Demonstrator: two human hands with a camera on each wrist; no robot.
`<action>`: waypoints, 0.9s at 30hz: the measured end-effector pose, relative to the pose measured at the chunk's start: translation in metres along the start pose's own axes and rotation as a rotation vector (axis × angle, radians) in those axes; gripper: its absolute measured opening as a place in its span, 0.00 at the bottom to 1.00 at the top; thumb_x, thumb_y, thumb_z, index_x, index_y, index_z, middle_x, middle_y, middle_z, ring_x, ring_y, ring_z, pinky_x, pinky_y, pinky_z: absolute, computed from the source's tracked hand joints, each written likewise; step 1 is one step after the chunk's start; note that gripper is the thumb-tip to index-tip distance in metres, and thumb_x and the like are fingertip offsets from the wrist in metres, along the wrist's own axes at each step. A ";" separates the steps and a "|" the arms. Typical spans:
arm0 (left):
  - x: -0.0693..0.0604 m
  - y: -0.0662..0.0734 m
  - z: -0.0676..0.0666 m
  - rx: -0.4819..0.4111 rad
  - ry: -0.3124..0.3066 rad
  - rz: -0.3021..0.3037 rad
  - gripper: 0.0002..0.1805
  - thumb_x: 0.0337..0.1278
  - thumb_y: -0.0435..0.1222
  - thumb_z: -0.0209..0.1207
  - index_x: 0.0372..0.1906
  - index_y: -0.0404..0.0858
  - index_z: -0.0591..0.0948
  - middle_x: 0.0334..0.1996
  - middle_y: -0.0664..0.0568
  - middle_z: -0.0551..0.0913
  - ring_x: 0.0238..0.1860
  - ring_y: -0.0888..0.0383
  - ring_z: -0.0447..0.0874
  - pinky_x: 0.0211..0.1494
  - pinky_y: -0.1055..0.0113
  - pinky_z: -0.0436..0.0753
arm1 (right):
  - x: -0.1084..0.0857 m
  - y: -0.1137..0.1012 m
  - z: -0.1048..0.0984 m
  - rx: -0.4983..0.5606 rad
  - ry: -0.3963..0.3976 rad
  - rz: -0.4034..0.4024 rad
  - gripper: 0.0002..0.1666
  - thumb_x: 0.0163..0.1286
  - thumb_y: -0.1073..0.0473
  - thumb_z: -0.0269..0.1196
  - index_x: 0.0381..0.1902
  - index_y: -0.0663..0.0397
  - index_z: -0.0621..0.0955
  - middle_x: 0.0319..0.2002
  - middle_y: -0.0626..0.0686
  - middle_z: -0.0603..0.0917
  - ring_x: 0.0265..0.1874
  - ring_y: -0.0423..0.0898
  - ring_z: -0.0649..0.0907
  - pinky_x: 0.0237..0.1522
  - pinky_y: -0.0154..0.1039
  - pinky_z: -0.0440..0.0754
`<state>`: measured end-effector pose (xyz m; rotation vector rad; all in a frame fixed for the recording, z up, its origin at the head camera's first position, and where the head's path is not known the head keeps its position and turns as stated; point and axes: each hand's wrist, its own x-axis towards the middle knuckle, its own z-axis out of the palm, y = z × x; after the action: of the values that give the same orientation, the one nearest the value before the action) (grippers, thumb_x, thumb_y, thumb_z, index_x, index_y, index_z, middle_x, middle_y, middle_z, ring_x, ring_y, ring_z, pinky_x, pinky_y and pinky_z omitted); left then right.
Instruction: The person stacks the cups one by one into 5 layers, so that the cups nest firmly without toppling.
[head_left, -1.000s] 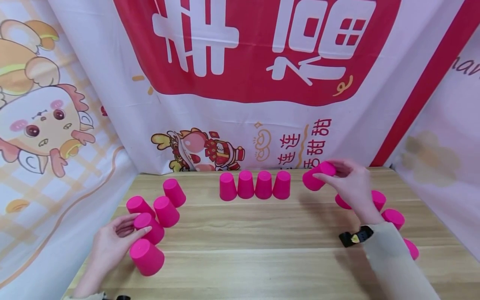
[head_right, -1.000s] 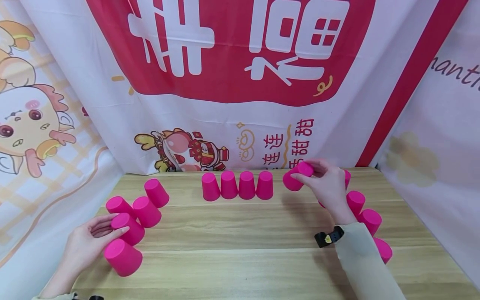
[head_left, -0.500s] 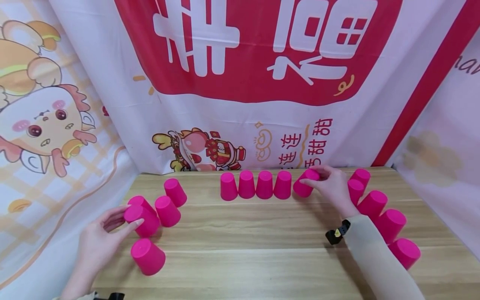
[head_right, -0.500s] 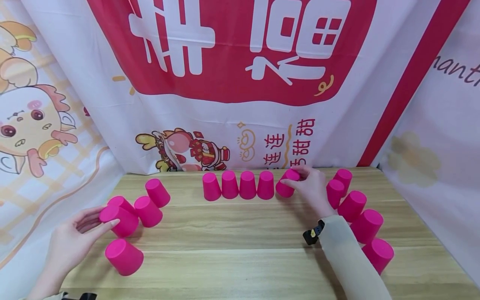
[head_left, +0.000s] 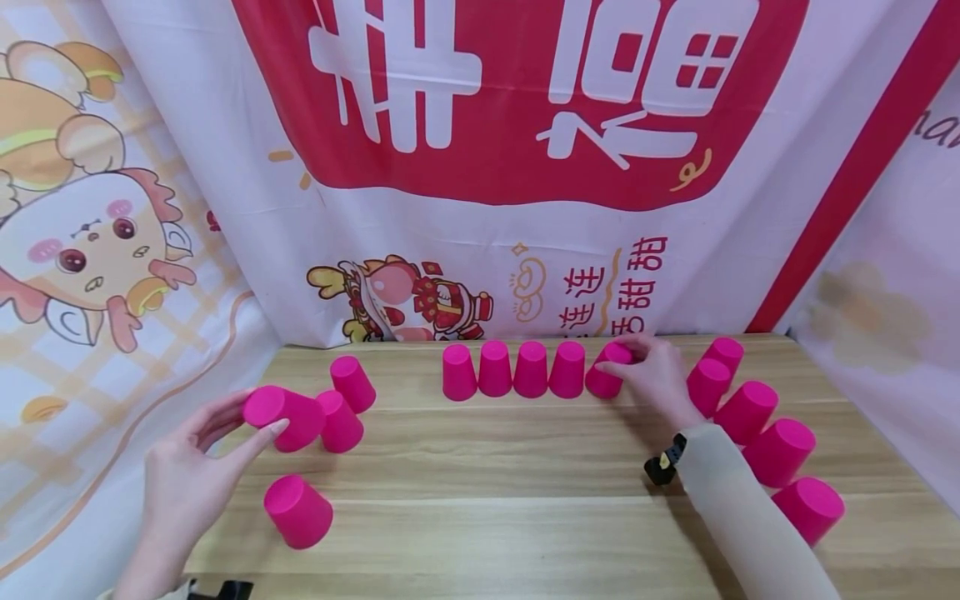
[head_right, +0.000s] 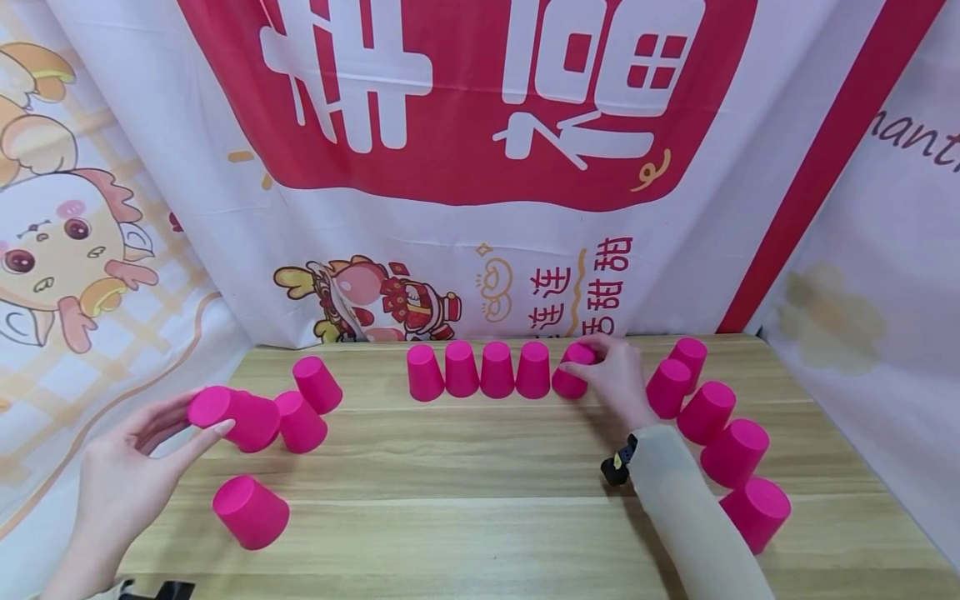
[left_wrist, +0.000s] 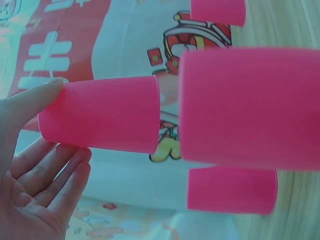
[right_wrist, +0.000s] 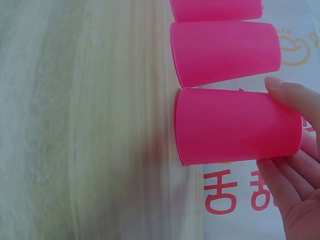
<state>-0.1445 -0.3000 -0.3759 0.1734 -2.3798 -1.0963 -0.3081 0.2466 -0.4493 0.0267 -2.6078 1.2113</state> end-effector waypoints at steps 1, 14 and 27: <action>0.000 0.003 0.001 -0.005 0.007 0.012 0.35 0.49 0.44 0.78 0.64 0.42 0.82 0.56 0.45 0.84 0.47 0.76 0.80 0.48 0.87 0.75 | 0.000 0.000 0.001 0.002 0.002 -0.008 0.32 0.59 0.48 0.78 0.59 0.53 0.84 0.51 0.56 0.85 0.49 0.54 0.81 0.53 0.53 0.82; 0.021 0.046 0.019 -0.022 -0.018 0.189 0.33 0.52 0.47 0.76 0.64 0.45 0.81 0.54 0.54 0.85 0.52 0.63 0.82 0.52 0.85 0.74 | 0.004 0.002 0.005 0.020 -0.049 0.017 0.36 0.62 0.51 0.77 0.65 0.56 0.79 0.56 0.59 0.82 0.53 0.56 0.81 0.56 0.53 0.81; 0.066 0.083 0.069 -0.134 -0.147 0.304 0.32 0.56 0.51 0.73 0.65 0.46 0.80 0.55 0.54 0.84 0.53 0.56 0.84 0.55 0.72 0.81 | 0.001 0.002 0.006 0.048 -0.070 0.056 0.39 0.61 0.49 0.77 0.68 0.53 0.78 0.57 0.58 0.81 0.54 0.56 0.80 0.56 0.53 0.82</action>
<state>-0.2285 -0.2190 -0.3259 -0.3160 -2.3478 -1.1463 -0.3112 0.2431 -0.4543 0.0048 -2.6550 1.3150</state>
